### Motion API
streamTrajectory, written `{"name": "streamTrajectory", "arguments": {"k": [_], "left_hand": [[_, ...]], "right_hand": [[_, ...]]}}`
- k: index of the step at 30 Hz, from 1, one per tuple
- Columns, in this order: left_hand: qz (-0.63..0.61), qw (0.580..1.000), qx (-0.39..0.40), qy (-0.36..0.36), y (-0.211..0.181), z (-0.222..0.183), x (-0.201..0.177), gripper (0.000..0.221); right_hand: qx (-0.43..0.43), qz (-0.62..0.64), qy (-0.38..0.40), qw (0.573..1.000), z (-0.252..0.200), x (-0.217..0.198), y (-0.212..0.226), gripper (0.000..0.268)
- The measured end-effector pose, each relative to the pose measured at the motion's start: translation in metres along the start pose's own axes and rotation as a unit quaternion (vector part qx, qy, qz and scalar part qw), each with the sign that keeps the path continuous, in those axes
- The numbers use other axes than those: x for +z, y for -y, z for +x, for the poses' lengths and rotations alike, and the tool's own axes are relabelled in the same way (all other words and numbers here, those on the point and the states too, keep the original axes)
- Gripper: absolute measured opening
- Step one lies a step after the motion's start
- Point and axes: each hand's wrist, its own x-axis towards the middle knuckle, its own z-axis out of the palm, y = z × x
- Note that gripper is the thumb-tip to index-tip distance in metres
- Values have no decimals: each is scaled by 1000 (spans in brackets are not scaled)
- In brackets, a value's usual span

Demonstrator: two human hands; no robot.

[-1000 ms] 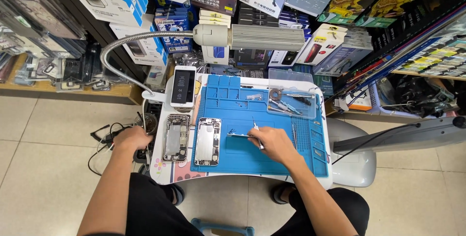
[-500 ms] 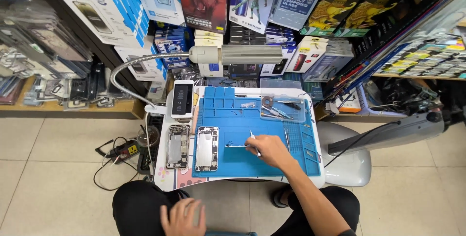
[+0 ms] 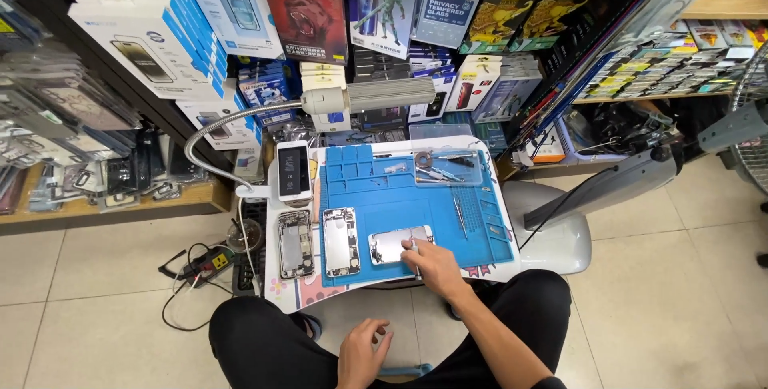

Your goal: The person is repairing a disassembled smartphone on a blue work mat. They use a screwdriver to tighten screws on a metal bracket and tweezers to handle small components and connectors. The person also flips the phone casing over to access different sides during the repair.

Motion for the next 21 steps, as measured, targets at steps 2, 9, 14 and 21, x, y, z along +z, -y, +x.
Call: {"name": "streamTrajectory", "arguments": {"k": [2,9,14,21], "left_hand": [[12,1000,-18,-7,18,3,12,19],[35,999,-27,-19,30,5,23,14],[24,999,-8,-40,25,-4,15,22],[-15,994,60,-92,19,-8,6,22]], "right_hand": [[-5,-6,-26,1000,-3,7,4,27],[-43,-58,-128,989,-12,5,5,25],[-55,-74,-161,983,-14,0,3,22],[-65,-95,-177,977,-8,-14,7,22]]}}
